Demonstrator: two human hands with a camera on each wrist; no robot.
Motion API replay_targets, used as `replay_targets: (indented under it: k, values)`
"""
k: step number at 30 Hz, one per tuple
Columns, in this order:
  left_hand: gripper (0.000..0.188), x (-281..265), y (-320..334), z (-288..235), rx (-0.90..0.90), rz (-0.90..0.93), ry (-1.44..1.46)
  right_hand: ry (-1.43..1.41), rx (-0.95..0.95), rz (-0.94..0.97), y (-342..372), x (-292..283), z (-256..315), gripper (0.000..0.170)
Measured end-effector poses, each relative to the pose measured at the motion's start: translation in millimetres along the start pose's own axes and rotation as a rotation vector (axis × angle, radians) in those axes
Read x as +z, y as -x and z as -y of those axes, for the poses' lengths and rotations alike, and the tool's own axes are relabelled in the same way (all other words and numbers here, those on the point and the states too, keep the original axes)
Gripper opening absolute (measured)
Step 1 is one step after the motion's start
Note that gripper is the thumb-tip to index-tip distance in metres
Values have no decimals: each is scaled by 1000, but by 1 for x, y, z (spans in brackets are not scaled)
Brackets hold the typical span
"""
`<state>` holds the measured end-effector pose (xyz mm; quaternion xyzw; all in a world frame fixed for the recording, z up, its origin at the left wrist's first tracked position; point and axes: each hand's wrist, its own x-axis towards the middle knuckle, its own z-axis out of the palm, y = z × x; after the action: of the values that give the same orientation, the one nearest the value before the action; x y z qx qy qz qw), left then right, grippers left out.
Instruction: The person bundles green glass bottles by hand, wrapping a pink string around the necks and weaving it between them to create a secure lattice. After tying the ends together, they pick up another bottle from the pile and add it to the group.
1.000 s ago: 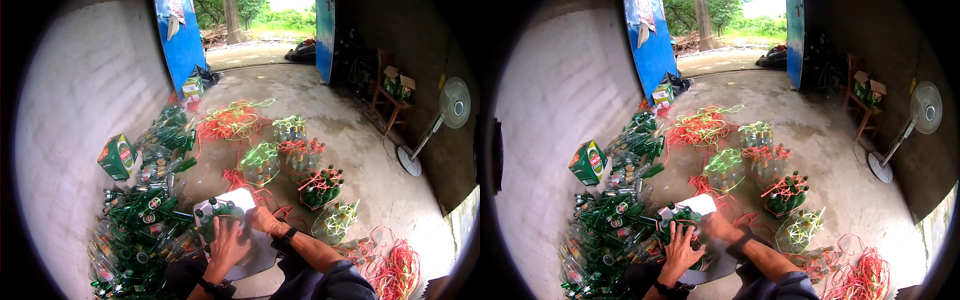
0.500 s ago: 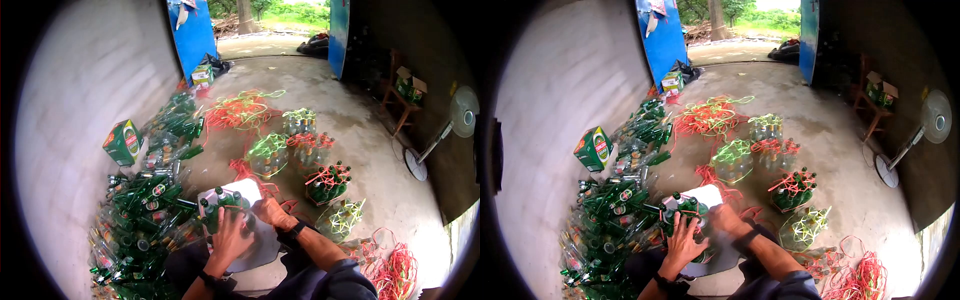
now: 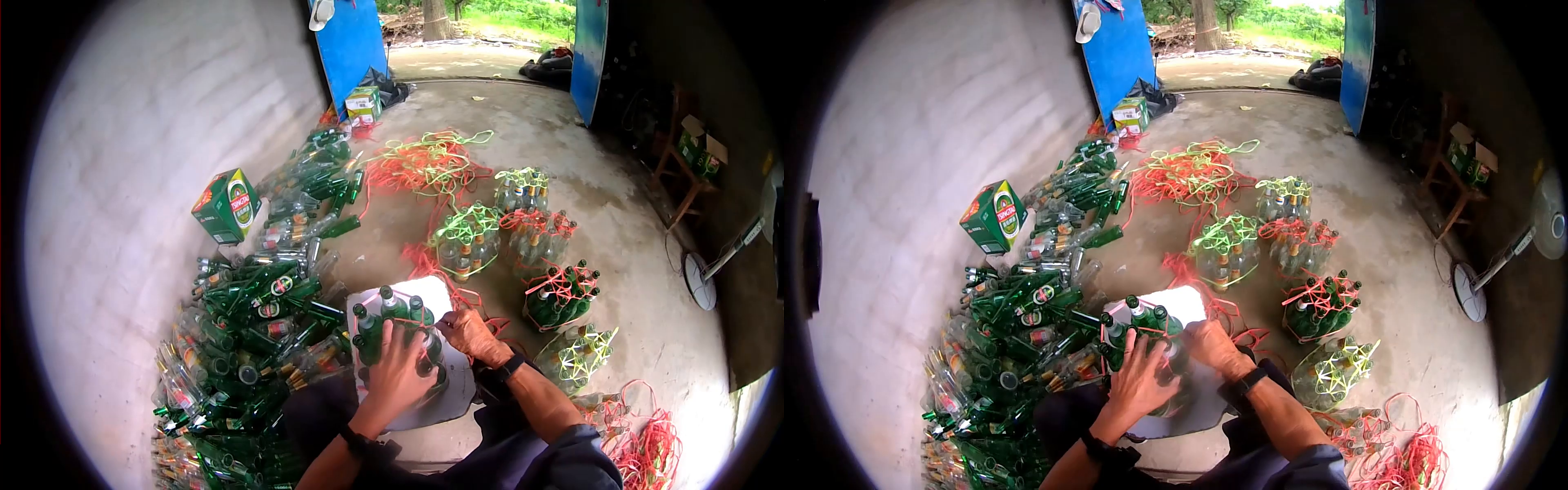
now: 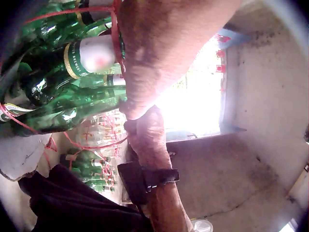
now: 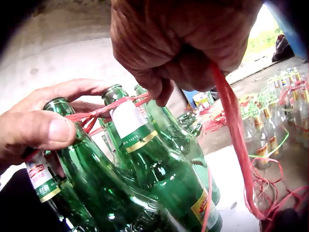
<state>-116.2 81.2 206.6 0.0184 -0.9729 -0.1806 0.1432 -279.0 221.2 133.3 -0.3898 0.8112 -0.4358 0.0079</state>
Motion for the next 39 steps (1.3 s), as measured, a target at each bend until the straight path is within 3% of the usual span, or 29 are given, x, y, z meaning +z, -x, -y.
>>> replay_targets:
  k: [8,10,12,13,14,16,24,26,27,31,39]
  values:
    - [73,0,-1,-2,-15,-16,-4,16,-106,-34,-3,-4,0,13]
    - [73,2,0,-1,-35,-11,-5,168,-168,3,-1,-8,2,8]
    - [73,5,1,1,-16,-41,-23,-94,-91,-93,-1,-2,7,13]
    - [73,2,0,0,-18,-44,-2,-29,-85,-8,-1,-10,10,12]
    - [73,2,-1,-1,-52,-5,29,59,-133,-39,-2,-7,9,12]
    - [74,4,-2,2,-37,-7,14,12,48,45,-1,-13,16,15]
    - [73,6,-3,5,-29,-34,-21,26,49,33,0,-9,10,14]
    - [72,7,-2,7,-13,-48,-6,-11,154,89,-1,-13,14,16]
    - [76,6,1,6,-51,-25,55,53,28,40,-1,-10,11,19]
    - [72,3,0,5,-75,-9,69,-38,108,24,3,-10,6,24]
    - [69,5,3,10,-34,-77,18,129,-57,-28,1,-23,28,24]
